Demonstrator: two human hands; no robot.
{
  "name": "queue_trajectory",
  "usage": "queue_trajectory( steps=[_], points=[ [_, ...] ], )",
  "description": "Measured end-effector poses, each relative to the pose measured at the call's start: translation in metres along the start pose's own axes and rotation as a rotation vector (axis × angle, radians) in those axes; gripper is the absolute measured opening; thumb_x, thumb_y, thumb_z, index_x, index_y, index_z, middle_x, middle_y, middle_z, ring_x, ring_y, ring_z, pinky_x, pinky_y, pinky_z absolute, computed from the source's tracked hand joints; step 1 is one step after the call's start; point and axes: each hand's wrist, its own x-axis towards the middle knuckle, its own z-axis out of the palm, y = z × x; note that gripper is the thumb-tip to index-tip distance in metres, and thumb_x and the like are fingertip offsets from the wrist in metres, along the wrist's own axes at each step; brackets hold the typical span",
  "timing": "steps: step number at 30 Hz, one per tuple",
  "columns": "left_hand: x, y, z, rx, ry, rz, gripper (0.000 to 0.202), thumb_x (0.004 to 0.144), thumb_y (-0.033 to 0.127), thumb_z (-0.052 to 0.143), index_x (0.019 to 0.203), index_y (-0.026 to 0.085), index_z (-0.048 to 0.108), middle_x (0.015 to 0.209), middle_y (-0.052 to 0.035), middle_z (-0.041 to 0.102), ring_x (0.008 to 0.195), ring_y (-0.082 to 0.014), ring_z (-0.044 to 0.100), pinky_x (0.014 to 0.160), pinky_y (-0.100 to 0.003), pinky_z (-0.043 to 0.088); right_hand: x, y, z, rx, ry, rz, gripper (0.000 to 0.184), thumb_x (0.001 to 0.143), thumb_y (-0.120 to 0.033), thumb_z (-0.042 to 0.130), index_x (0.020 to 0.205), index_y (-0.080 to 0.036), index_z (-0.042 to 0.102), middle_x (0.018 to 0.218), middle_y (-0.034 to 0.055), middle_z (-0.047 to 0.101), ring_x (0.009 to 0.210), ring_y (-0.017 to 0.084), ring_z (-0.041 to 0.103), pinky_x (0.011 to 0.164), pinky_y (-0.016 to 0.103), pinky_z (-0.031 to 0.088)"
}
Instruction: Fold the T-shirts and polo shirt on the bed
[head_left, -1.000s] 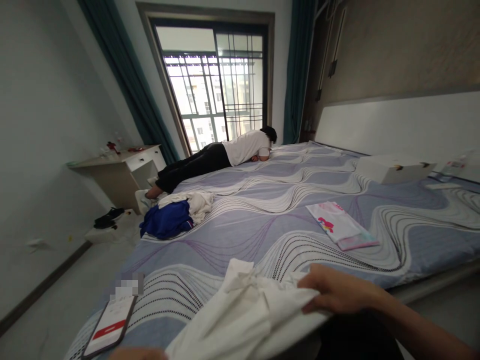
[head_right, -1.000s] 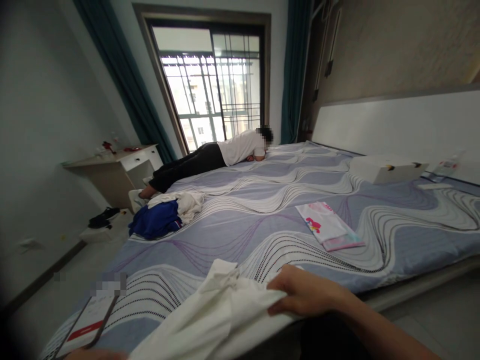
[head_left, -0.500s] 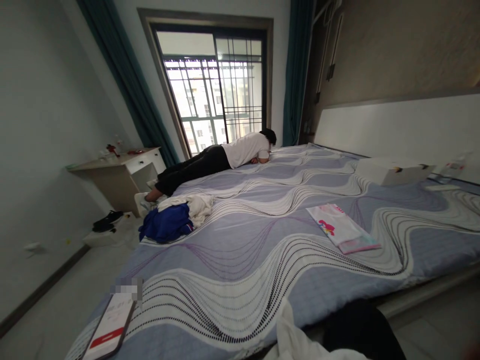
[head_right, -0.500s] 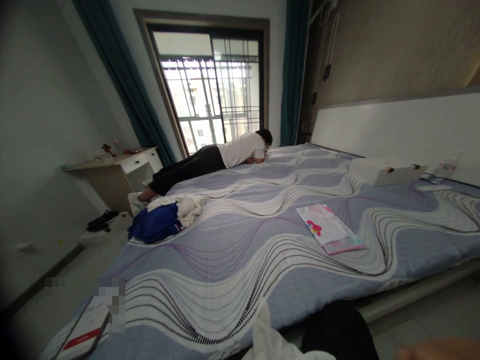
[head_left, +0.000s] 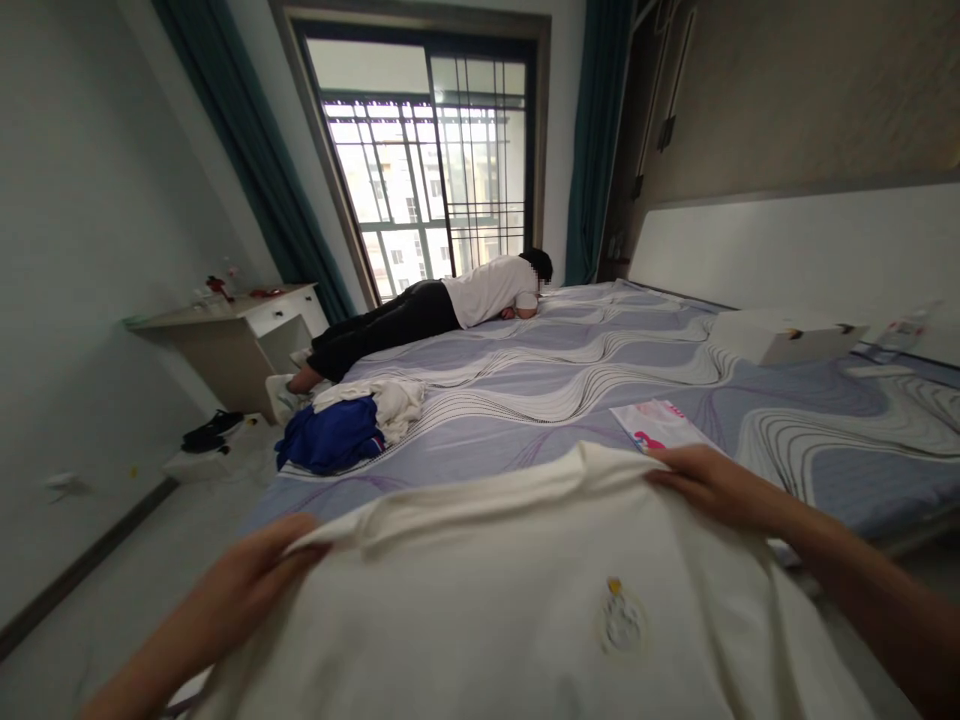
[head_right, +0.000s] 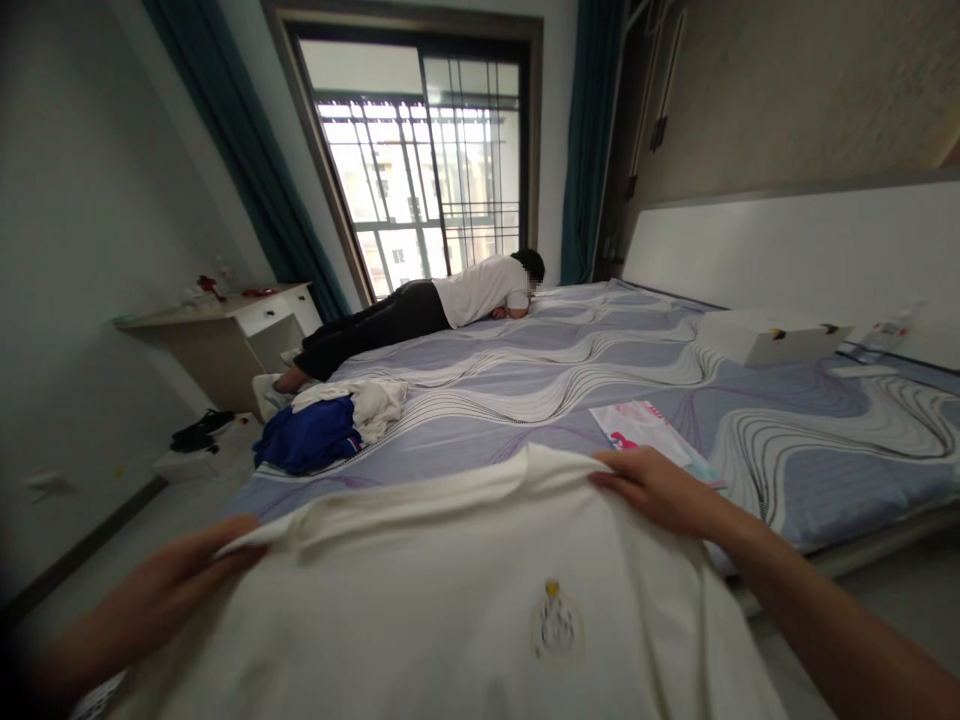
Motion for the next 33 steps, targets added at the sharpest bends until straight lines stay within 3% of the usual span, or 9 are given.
queue_trajectory(
  steps=[1,4,7,9,14,19,25,29,33],
  points=[
    [0.020,0.005,0.023,0.087,-0.157,0.105,0.023,0.082,0.048,0.064,0.086,0.028,0.072,0.086,0.0021,0.073,0.084,-0.0220,0.065,0.076,-0.030,0.052,0.031,0.010,0.013,-0.061,-0.008,0.052,0.033,0.097,-0.045,0.049,0.090,-0.025,0.074,0.091,0.0050,0.075,0.089,0.026,0.067,0.081,0.033,0.051],
    [0.064,0.011,0.107,0.394,-0.167,0.171,0.028,0.093,0.034,0.044,0.087,0.022,0.069,0.091,-0.0059,0.075,0.084,-0.0222,0.067,0.077,-0.030,0.046,0.103,0.036,0.070,-0.328,0.054,0.342,0.030,0.099,-0.031,0.044,0.104,-0.020,0.071,0.108,0.0107,0.074,0.101,0.025,0.067,0.086,0.030,0.046],
    [0.082,-0.002,0.174,0.448,-0.150,0.145,0.031,0.096,0.030,0.039,0.091,0.019,0.067,0.089,-0.0123,0.075,0.082,-0.0249,0.068,0.074,-0.032,0.045,0.134,0.056,0.128,-0.386,0.035,0.434,0.029,0.100,-0.030,0.045,0.105,-0.017,0.070,0.109,0.0148,0.074,0.101,0.025,0.068,0.080,0.029,0.045],
    [0.092,-0.017,0.197,0.455,-0.121,0.145,0.035,0.098,0.031,0.033,0.095,0.018,0.066,0.088,-0.0148,0.074,0.080,-0.0267,0.067,0.073,-0.035,0.045,0.142,0.069,0.156,-0.403,0.037,0.454,0.031,0.102,-0.032,0.041,0.107,-0.018,0.068,0.108,0.0146,0.074,0.098,0.025,0.070,0.077,0.030,0.045],
    [0.143,-0.052,0.204,0.426,-0.113,0.281,0.029,0.095,0.031,0.042,0.088,0.022,0.069,0.090,-0.0087,0.072,0.093,-0.0243,0.064,0.086,-0.036,0.047,0.172,0.109,0.176,-0.441,0.073,0.471,0.039,0.104,-0.042,0.034,0.111,-0.020,0.065,0.106,0.0148,0.074,0.098,0.027,0.070,0.076,0.032,0.044],
    [0.203,-0.070,0.213,0.336,-0.094,0.379,0.031,0.091,0.035,0.045,0.095,0.023,0.073,0.126,-0.0085,0.066,0.124,-0.0256,0.054,0.106,-0.041,0.042,0.219,0.146,0.174,-0.442,0.073,0.436,0.038,0.102,-0.047,0.037,0.107,-0.024,0.066,0.104,0.0100,0.074,0.097,0.025,0.069,0.075,0.030,0.041],
    [0.261,-0.072,0.221,-0.045,-0.351,0.294,0.062,0.086,0.065,0.044,0.115,0.018,0.073,0.147,-0.0096,0.055,0.150,-0.0267,0.026,0.123,-0.046,0.016,0.270,0.180,0.174,-0.477,0.105,0.385,0.043,0.102,-0.052,0.036,0.105,-0.025,0.068,0.101,0.0086,0.075,0.093,0.023,0.068,0.071,0.028,0.037],
    [0.295,-0.066,0.220,-0.115,-0.417,0.220,0.089,0.075,0.080,0.049,0.131,0.013,0.063,0.152,-0.0141,0.046,0.149,-0.0283,0.027,0.123,-0.044,0.013,0.308,0.198,0.172,-0.475,0.128,0.363,0.043,0.100,-0.054,0.039,0.103,-0.025,0.070,0.100,0.0080,0.075,0.090,0.022,0.067,0.068,0.028,0.034],
    [0.325,-0.064,0.227,-0.114,-0.391,0.224,0.093,0.071,0.082,0.052,0.134,0.014,0.061,0.152,-0.0132,0.047,0.147,-0.0281,0.031,0.123,-0.042,0.014,0.344,0.208,0.168,-0.459,0.136,0.371,0.043,0.099,-0.054,0.043,0.101,-0.022,0.072,0.102,0.0090,0.076,0.090,0.022,0.066,0.067,0.028,0.033]
  ],
)
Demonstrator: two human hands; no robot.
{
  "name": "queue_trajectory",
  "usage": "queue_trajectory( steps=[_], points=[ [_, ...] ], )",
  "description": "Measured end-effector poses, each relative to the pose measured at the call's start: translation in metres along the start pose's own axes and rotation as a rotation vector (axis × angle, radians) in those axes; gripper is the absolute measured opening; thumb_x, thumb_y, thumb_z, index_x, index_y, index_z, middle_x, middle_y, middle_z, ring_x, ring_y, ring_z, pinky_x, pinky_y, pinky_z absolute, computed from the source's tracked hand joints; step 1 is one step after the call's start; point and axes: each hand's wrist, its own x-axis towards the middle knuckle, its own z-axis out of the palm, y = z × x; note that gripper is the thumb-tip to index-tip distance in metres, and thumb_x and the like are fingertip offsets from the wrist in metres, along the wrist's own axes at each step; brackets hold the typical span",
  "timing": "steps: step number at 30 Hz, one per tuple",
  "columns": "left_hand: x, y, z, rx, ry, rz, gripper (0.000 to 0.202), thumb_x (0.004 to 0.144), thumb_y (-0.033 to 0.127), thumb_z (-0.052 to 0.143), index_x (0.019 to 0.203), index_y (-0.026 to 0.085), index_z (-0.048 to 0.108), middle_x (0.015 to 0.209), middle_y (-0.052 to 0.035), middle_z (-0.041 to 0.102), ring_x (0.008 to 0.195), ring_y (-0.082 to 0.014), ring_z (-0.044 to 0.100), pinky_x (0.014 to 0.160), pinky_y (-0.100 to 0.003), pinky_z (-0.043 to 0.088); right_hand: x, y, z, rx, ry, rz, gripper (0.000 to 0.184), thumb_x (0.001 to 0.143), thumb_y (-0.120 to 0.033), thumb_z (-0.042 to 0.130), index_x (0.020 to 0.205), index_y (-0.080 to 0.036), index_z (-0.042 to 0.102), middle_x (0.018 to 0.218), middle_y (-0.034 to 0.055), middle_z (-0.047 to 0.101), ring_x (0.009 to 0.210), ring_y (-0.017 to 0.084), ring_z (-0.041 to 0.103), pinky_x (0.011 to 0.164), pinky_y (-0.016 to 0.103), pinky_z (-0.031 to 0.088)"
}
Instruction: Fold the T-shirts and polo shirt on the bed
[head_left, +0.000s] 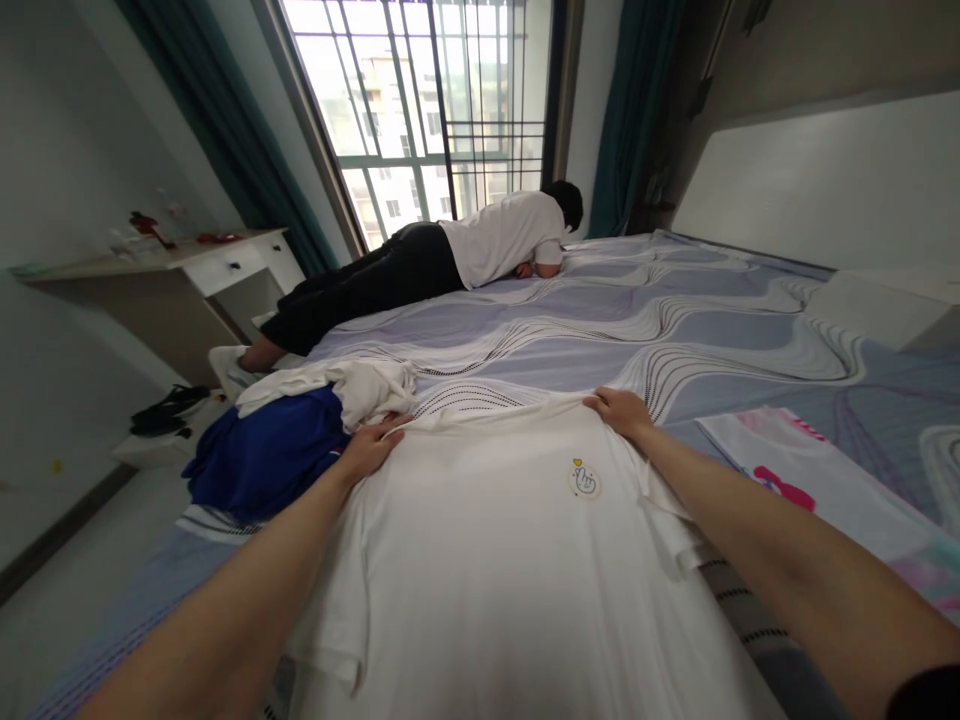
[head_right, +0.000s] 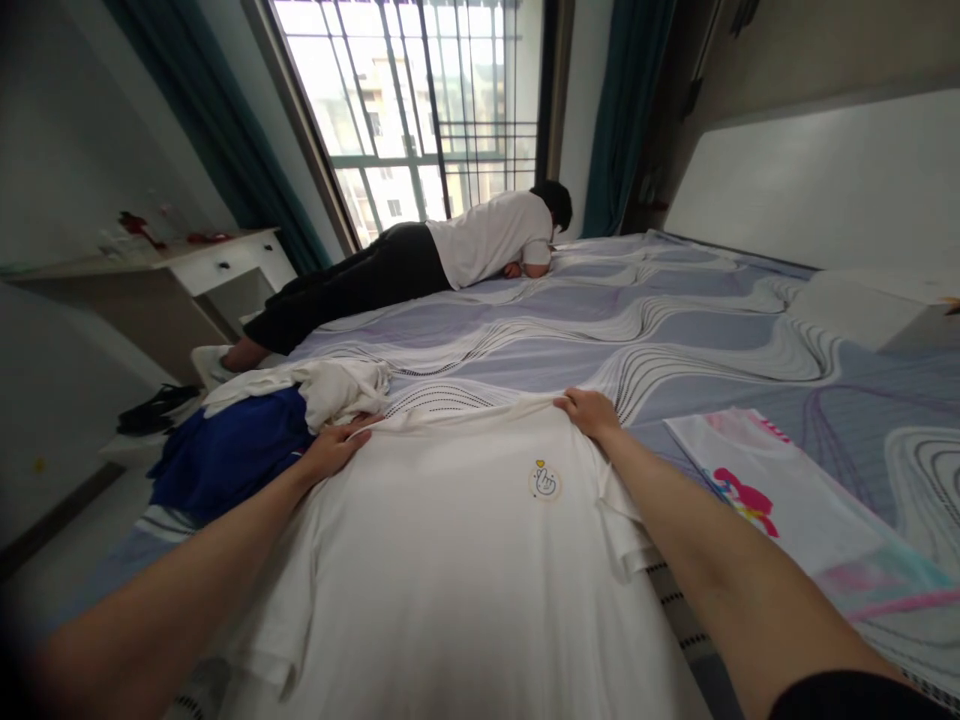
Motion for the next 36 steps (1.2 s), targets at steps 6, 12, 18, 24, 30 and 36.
queue_trajectory(
  steps=[6,12,18,24,30,36],
  points=[
    [0.035,-0.015,0.001,0.025,0.076,0.006,0.078,0.077,0.072,0.057,0.129,0.013,0.065,0.146,-0.0135,0.054,0.144,-0.0280,0.038,0.122,-0.039,0.019,0.031,-0.003,-0.003,0.017,-0.012,-0.124,0.063,0.102,-0.053,0.028,0.112,-0.008,0.069,0.111,0.0173,0.071,0.100,0.020,0.063,0.075,0.027,0.034],
    [0.047,0.023,0.005,0.357,0.085,-0.170,0.049,0.090,0.036,0.057,0.132,0.011,0.061,0.142,-0.0174,0.057,0.135,-0.0292,0.049,0.115,-0.042,0.032,0.043,-0.023,-0.006,-0.051,-0.088,-0.050,0.044,0.104,-0.041,0.035,0.126,-0.012,0.060,0.121,0.0183,0.067,0.107,0.024,0.062,0.089,0.033,0.040],
    [0.000,0.116,0.109,0.565,0.276,-0.113,0.053,0.092,0.006,0.032,0.144,0.001,0.043,0.154,-0.0327,0.033,0.149,-0.0396,0.022,0.113,-0.066,0.017,-0.003,-0.074,-0.010,-0.114,0.006,0.035,0.048,0.097,-0.017,0.040,0.143,-0.003,0.045,0.144,0.0321,0.046,0.135,0.037,0.044,0.113,0.056,0.020],
    [-0.083,0.140,0.165,0.662,0.110,0.034,0.056,0.097,0.028,0.032,0.150,0.010,0.041,0.160,-0.0185,0.032,0.148,-0.0349,0.028,0.118,-0.055,0.025,-0.119,-0.109,-0.003,-0.086,0.019,-0.151,0.051,0.098,-0.016,0.033,0.146,-0.011,0.047,0.155,0.0190,0.040,0.144,0.034,0.033,0.119,0.051,0.013],
    [-0.174,0.137,0.136,0.716,0.068,0.029,0.059,0.098,0.044,0.033,0.153,0.024,0.037,0.164,-0.0078,0.025,0.151,-0.0325,0.022,0.119,-0.057,0.022,-0.232,-0.102,-0.008,0.082,-0.035,-0.280,0.058,0.101,-0.053,0.031,0.154,-0.029,0.036,0.163,0.0060,0.027,0.150,0.030,0.020,0.119,0.053,0.014],
    [-0.304,0.106,0.099,0.801,0.187,-0.150,0.064,0.095,0.044,0.032,0.153,0.017,0.036,0.162,-0.0124,0.029,0.150,-0.0345,0.023,0.116,-0.058,0.024,-0.285,-0.046,-0.029,0.029,-0.078,-0.120,0.058,0.101,-0.044,0.034,0.155,-0.023,0.034,0.164,0.0079,0.025,0.150,0.030,0.020,0.120,0.056,0.012]
  ],
)
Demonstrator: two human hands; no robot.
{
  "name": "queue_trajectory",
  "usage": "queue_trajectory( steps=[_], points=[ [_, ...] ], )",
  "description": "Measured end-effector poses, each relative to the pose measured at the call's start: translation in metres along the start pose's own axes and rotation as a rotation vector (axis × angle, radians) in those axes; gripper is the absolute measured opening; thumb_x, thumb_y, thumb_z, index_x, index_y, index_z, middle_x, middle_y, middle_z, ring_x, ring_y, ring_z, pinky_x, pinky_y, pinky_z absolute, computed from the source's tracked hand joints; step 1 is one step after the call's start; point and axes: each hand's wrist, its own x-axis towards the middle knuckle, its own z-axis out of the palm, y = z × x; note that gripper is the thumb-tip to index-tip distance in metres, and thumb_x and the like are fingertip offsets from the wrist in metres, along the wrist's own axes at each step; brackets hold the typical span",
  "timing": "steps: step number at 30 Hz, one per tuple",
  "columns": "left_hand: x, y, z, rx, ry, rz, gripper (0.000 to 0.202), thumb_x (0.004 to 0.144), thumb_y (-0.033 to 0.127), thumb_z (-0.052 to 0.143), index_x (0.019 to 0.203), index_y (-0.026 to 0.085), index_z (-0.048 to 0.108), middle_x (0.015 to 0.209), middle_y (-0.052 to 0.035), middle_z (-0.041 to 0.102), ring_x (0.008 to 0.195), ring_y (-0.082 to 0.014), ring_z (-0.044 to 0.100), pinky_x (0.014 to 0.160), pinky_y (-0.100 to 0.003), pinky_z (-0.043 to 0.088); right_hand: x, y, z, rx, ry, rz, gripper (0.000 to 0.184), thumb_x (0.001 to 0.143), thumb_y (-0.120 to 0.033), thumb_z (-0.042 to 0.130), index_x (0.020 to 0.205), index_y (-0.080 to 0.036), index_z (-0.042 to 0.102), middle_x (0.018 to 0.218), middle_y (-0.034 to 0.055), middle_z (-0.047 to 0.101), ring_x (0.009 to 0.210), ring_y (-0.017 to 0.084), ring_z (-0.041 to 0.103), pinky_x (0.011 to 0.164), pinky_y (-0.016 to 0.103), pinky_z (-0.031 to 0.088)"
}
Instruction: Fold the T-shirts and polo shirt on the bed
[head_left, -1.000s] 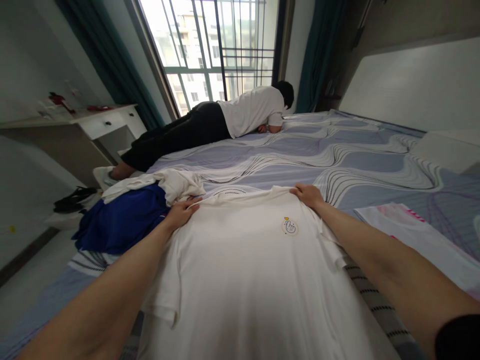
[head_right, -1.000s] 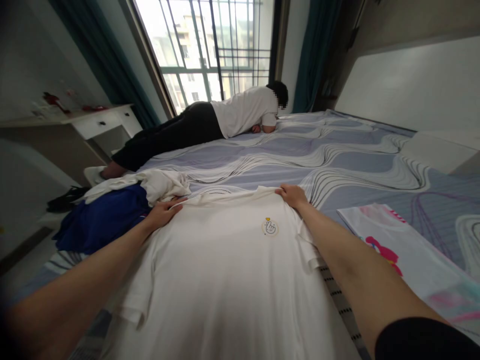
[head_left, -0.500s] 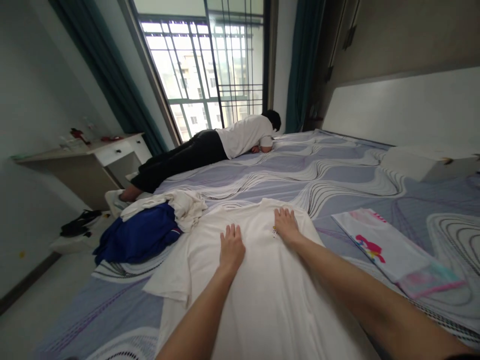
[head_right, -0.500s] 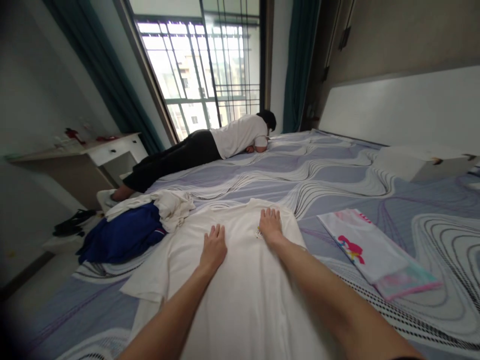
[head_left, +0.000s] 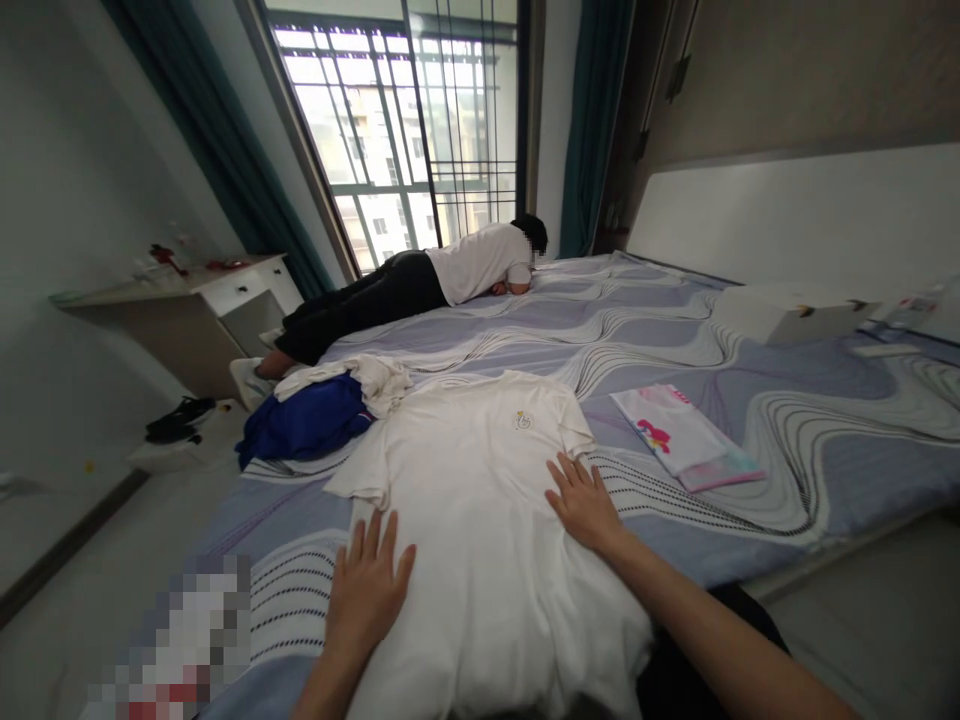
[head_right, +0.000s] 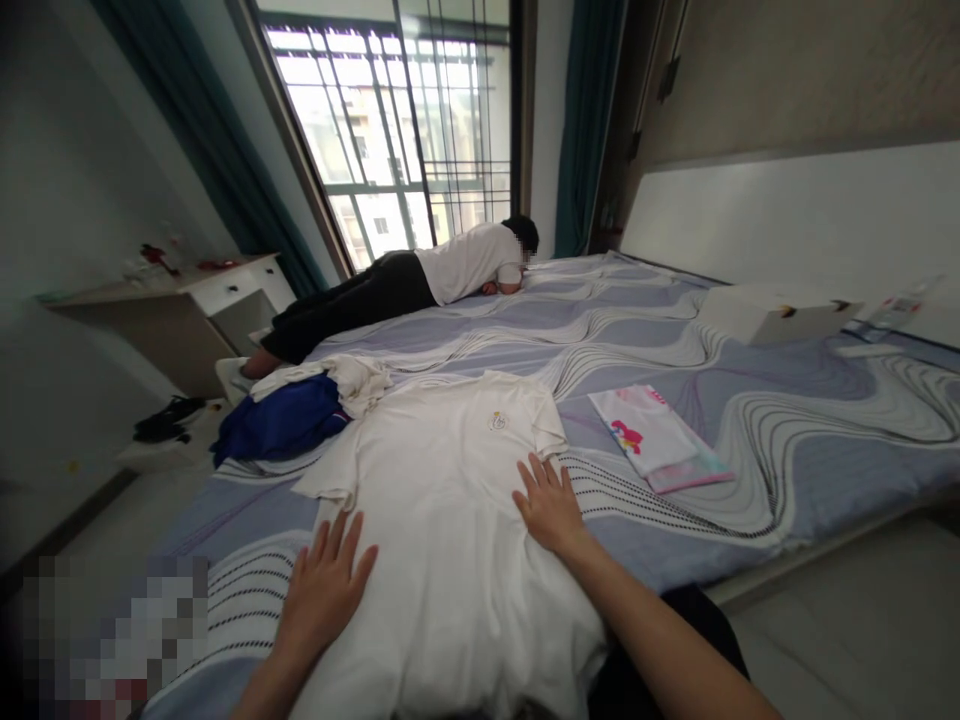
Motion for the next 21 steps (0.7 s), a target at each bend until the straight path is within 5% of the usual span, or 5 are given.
queue_trajectory(
  steps=[4,8,13,17,21],
  points=[
    [-0.076,-0.031,-0.005,-0.041,0.008,-0.084,0.069,0.092,0.048,0.030,0.147,0.010,0.044,0.158,-0.0178,0.037,0.146,-0.0353,0.031,0.113,-0.054,0.031,-0.063,0.022,-0.005,0.096,0.020,0.095,0.056,0.098,-0.035,0.035,0.150,-0.017,0.041,0.159,0.0116,0.035,0.147,0.029,0.030,0.118,0.050,0.023],
    [-0.123,-0.034,-0.017,-0.118,0.072,-0.251,0.080,0.081,0.066,0.036,0.124,0.002,0.060,0.136,-0.0262,0.056,0.125,-0.0389,0.052,0.105,-0.050,0.042,-0.124,0.027,-0.011,0.228,0.114,0.322,0.052,0.091,-0.049,0.047,0.125,-0.012,0.062,0.120,0.0190,0.066,0.113,0.031,0.061,0.099,0.041,0.045],
    [-0.126,-0.034,-0.050,-0.533,0.010,-0.433,0.054,0.080,0.066,0.037,0.084,0.020,0.063,0.092,-0.0119,0.070,0.088,-0.0321,0.065,0.082,-0.046,0.053,-0.143,0.031,-0.029,0.529,0.131,0.349,0.041,0.090,-0.053,0.039,0.081,-0.021,0.062,0.084,0.0098,0.070,0.082,0.026,0.066,0.075,0.035,0.050],
    [-0.124,-0.046,-0.064,-0.979,-0.042,-0.645,0.051,0.077,0.068,0.048,0.096,0.022,0.058,0.065,0.0007,0.065,0.063,-0.0234,0.064,0.060,-0.035,0.052,-0.144,0.059,-0.039,0.777,0.207,0.481,0.039,0.085,-0.057,0.045,0.089,-0.021,0.059,0.073,0.0049,0.069,0.067,0.024,0.066,0.063,0.033,0.049],
    [-0.141,-0.061,-0.052,-1.018,-0.168,-0.713,0.058,0.064,0.068,0.061,0.099,0.022,0.055,0.055,0.0025,0.062,0.053,-0.0240,0.062,0.050,-0.034,0.048,-0.163,0.085,-0.039,0.589,0.122,0.545,0.035,0.076,-0.049,0.057,0.096,-0.020,0.062,0.062,0.0011,0.066,0.064,0.025,0.066,0.062,0.032,0.046]
  ],
)
